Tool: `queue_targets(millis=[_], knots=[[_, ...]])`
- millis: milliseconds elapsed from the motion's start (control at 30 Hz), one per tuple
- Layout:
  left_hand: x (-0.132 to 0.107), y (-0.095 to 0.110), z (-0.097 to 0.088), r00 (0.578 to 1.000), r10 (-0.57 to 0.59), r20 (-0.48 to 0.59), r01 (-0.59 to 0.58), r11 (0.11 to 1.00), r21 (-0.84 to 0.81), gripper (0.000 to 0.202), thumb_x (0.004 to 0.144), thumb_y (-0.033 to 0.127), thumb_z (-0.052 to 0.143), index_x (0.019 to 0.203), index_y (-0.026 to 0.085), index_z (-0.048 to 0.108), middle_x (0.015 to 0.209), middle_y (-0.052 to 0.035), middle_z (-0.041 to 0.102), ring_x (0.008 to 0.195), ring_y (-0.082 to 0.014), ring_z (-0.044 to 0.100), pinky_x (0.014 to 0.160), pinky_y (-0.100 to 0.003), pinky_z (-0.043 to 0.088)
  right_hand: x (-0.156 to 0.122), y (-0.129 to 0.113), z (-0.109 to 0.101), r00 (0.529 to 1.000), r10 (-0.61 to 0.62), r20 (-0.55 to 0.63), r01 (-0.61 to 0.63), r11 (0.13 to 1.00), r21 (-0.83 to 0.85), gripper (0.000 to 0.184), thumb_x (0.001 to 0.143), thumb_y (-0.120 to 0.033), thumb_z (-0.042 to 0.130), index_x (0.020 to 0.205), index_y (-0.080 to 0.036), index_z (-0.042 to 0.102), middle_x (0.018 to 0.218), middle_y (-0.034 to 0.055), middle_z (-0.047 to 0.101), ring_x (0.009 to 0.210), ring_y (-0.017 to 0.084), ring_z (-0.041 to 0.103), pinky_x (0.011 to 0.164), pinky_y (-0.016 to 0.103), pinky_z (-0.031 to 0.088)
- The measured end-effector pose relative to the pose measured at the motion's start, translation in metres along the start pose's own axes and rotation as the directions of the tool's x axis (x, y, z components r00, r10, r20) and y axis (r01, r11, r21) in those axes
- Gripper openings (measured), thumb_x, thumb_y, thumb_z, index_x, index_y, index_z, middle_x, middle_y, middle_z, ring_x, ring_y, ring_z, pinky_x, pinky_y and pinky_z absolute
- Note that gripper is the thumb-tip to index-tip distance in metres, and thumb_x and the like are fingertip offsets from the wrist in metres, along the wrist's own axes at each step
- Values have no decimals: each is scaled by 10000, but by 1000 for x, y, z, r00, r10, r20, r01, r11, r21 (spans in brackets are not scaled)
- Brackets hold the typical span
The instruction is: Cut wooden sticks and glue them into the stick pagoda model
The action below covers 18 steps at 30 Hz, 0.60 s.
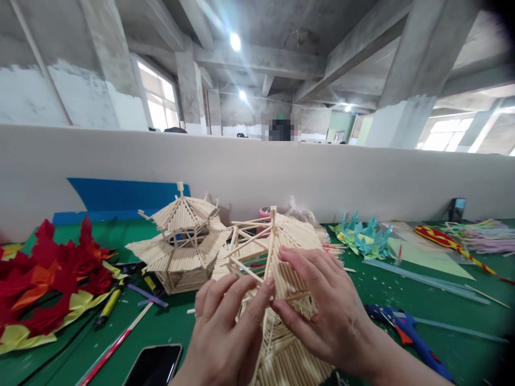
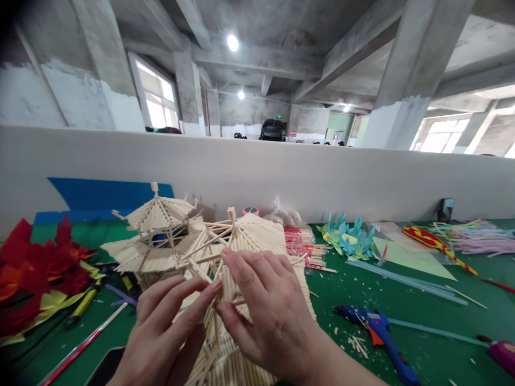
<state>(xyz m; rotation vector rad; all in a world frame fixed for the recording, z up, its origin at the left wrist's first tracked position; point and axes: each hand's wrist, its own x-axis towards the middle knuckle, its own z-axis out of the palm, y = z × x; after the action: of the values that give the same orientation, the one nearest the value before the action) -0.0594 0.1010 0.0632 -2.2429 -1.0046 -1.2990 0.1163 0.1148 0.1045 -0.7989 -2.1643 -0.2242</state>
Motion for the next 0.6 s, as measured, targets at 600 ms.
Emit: queue_targets(millis=[600], knots=[[6, -4, -4, 997, 62, 55, -62, 998, -13, 384, 746, 6, 442, 1107, 115, 518, 1009, -102, 493, 949, -255, 411, 779, -430, 336, 0, 0, -2, 1000, -2, 18, 2, 1000, -1, 504, 774, -262, 517, 1236, -158, 345, 1135, 30, 545, 1023, 159, 449, 945, 314, 250]])
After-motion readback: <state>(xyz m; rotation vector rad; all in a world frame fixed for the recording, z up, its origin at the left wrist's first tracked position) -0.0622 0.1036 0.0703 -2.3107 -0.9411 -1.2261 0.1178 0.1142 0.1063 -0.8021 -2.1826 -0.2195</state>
